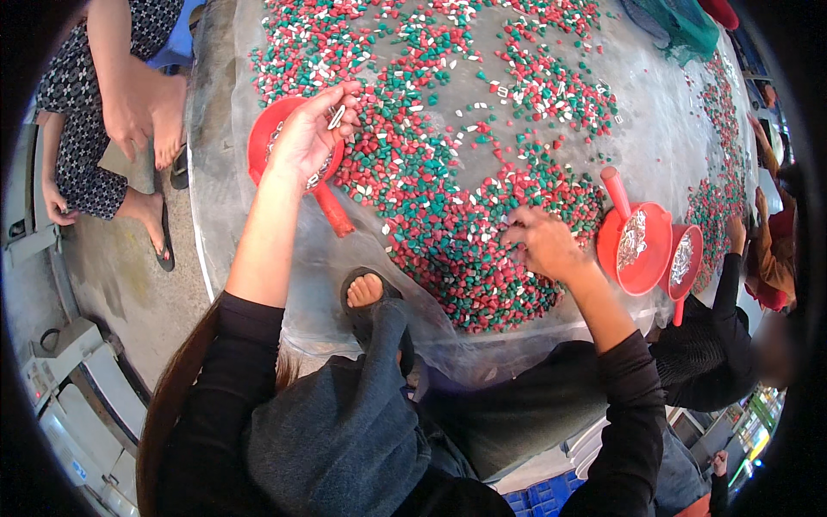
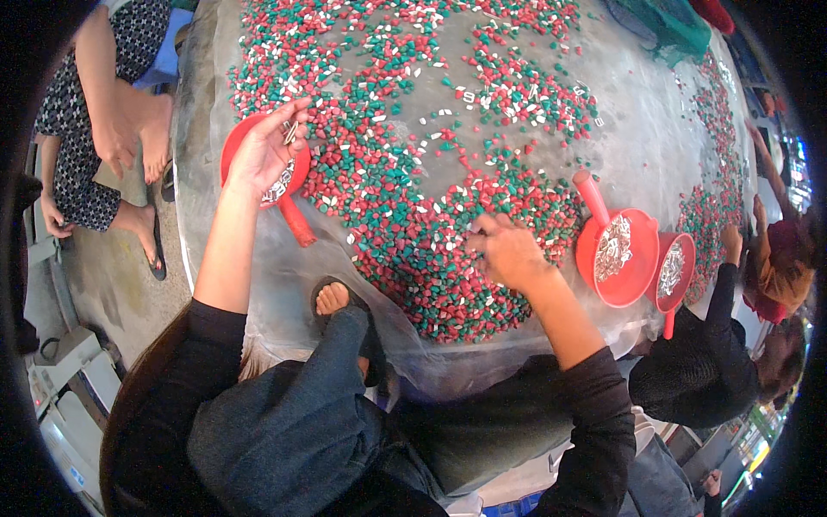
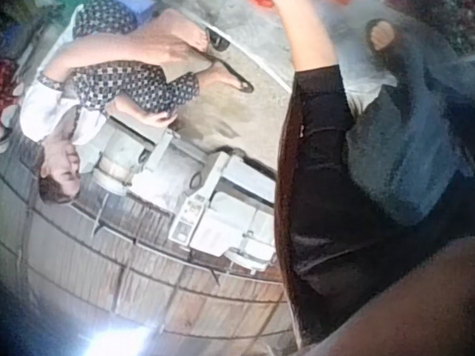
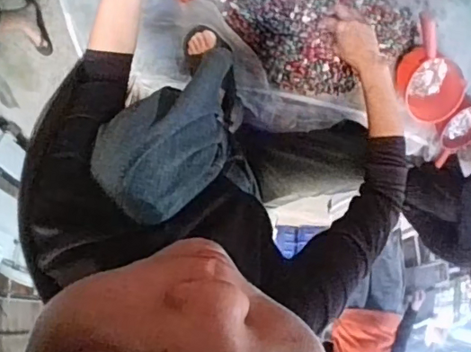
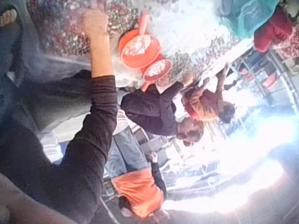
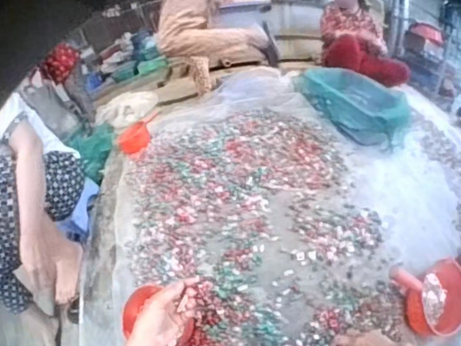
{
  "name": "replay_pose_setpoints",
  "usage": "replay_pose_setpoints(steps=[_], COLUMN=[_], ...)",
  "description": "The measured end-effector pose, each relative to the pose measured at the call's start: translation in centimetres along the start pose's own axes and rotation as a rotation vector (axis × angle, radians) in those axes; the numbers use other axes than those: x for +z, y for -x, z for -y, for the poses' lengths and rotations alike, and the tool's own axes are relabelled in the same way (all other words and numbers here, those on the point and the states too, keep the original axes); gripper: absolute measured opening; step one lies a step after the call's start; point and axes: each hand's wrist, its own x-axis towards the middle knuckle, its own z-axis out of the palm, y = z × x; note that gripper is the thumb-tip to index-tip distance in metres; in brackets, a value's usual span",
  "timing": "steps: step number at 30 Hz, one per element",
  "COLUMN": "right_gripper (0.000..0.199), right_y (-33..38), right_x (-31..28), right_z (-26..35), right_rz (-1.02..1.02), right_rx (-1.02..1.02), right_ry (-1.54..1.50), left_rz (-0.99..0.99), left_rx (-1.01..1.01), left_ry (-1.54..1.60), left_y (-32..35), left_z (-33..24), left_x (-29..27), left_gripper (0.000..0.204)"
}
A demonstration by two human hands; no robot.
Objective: The person sits at a table and sorts small red, green, and white plastic caps by hand, picking them from a large pile and placing them into red bowls. The person also adjusts a large plastic sheet covering the pile and moves a green basket.
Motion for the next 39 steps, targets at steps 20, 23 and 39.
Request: replay_pose_setpoints(steps=[20, 23, 39], right_gripper=[0.066, 0.071, 0.011], right_y=[-15.5, -14.6, -20.1], right_x=[-2.9, -0.3, -3.4], right_z=[-11.3, -5.9, 0.6], right_rz=[-0.647, -0.495, -0.396], right_rx=[0.763, 0.597, 0.396], right_ry=[-0.021, 0.077, -0.209], left_rz=[0.04, 0.013, 0.12], left_rx=[0.219, 0.157, -0.108], left_ry=[-0.236, -0.176, -0.008], left_y=[-3.9, -4.1, -1.9], left_z=[-7.8, -6.2, 0.9], left_x=[1.4, 0.7, 2.2], left_gripper=[0.034, 0.033, 0.028])
